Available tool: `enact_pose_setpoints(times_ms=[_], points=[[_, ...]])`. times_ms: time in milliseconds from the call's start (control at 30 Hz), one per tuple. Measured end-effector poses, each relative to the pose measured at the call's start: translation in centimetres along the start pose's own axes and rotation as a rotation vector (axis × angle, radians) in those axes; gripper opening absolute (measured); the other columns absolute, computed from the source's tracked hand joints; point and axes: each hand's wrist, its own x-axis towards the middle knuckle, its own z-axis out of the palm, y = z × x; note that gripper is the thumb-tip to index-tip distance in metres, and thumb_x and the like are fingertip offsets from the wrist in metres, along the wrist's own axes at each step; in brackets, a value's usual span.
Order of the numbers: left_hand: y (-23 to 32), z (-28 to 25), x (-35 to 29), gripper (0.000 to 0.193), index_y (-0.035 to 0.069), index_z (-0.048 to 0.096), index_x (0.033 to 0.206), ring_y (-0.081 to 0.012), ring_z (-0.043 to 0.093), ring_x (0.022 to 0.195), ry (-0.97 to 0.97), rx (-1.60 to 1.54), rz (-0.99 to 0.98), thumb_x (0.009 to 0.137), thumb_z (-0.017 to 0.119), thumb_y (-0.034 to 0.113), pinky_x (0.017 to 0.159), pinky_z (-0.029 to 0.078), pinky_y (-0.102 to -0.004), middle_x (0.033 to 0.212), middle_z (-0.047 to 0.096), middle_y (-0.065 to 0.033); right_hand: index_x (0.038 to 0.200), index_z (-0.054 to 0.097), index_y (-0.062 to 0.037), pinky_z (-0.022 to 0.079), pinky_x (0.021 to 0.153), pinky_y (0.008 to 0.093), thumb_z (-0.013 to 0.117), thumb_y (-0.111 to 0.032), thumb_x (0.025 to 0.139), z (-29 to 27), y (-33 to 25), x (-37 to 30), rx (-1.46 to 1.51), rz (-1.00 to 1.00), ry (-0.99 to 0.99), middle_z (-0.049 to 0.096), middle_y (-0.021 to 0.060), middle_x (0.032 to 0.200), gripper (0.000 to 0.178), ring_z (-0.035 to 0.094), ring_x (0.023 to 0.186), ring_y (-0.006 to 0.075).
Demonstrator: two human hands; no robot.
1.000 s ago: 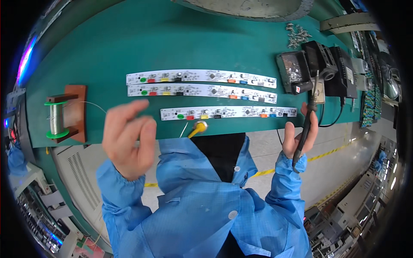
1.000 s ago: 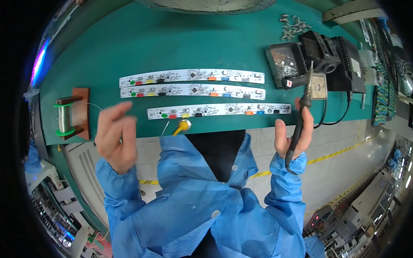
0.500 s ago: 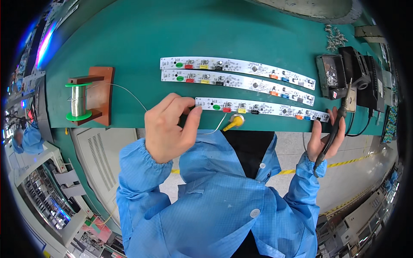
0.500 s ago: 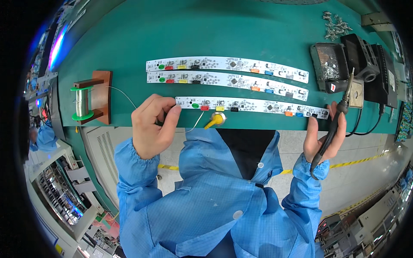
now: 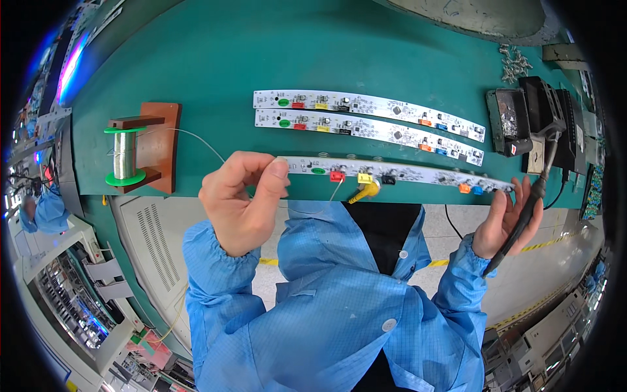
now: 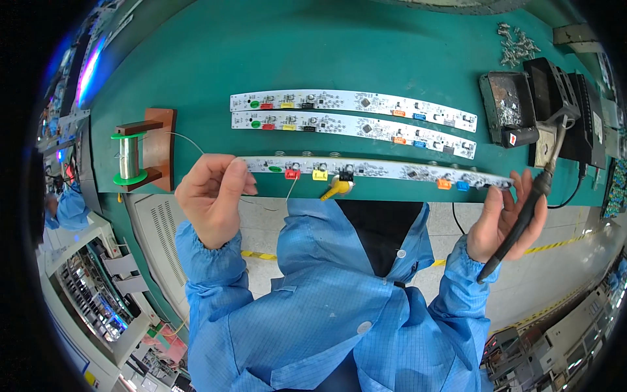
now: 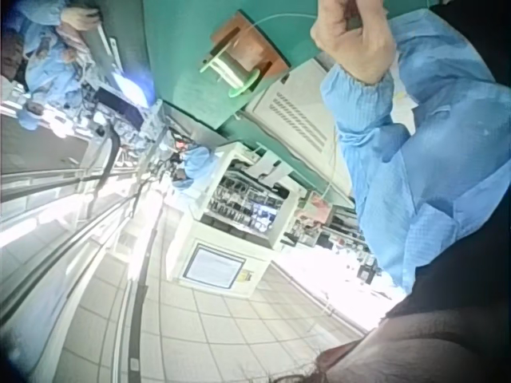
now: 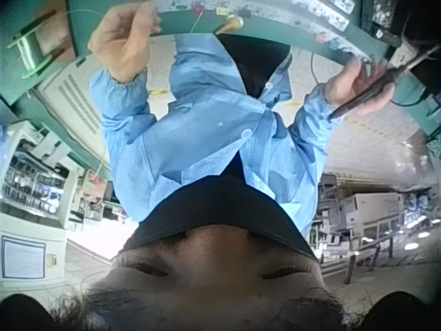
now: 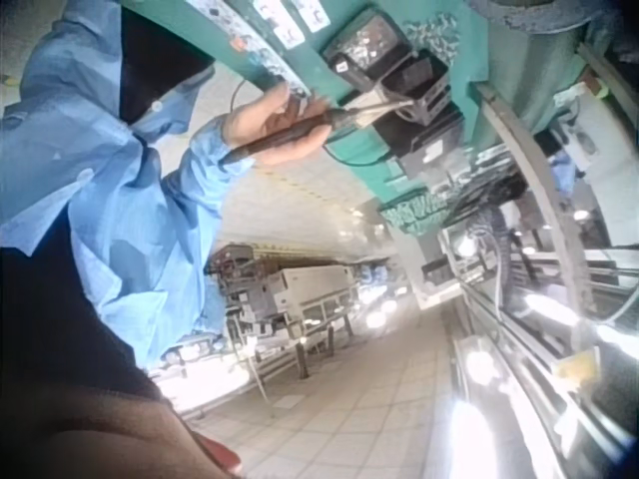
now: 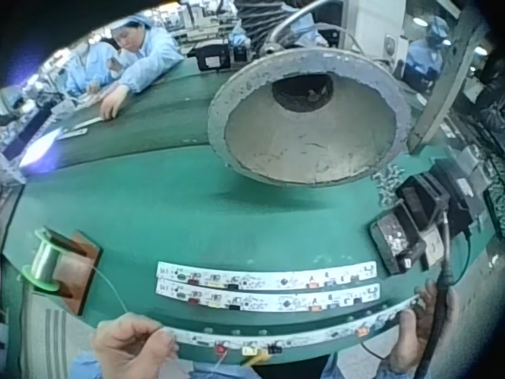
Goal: Solder components or wires onto long electronic circuit strips at a manufacturing workbench.
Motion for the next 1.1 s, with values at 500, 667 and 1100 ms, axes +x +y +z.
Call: enact_pose_setpoints(times_ms=[500,667,1100], points=[[1.4,-0.5,-0.3,0.033,-0.009,0.054,0.113,-0.0237,0.063,0.099,-0.15,-0.556,0.13,0.081,0.061,-0.012,0.088,0.051,-0.0341,0.106,0.063,-0.0195,0.135,0.034,-0.0003,0.037,0.103,0.0494,0.052,0.013,0.083,0.7,-1.2,1.6,0.202,0.044,0.121,0.05,0.0268,0.127,0.057,0.05,0.12,0.0359],[1.6,-0.4,-0.3,0.033,-0.01,0.055,0.112,-0.0241,0.063,0.099,-0.204,-0.539,0.198,0.08,0.063,-0.011,0.088,0.052,-0.0353,0.107,0.062,-0.0203,0.135,0.034,0.0001,0.036,0.104,0.0493,0.051,0.014,0.082,0.1,-0.6,1.8,0.205,0.02,0.105,0.05,0.0273,0.127,0.058,0.049,0.121,0.0361],[-1.9,-3.8,0.9,0.027,-0.008,0.062,0.103,-0.0214,0.063,0.085,-0.085,-0.299,0.242,0.077,0.055,-0.015,0.076,0.053,-0.0283,0.11,0.059,-0.0217,0.139,0.029,-0.0058,0.04,0.099,0.0421,0.058,0.008,0.079,0.7,-2.5,0.6,0.32,0.024,0.03,0.053,0.0217,0.126,0.068,0.052,0.117,0.0294]])
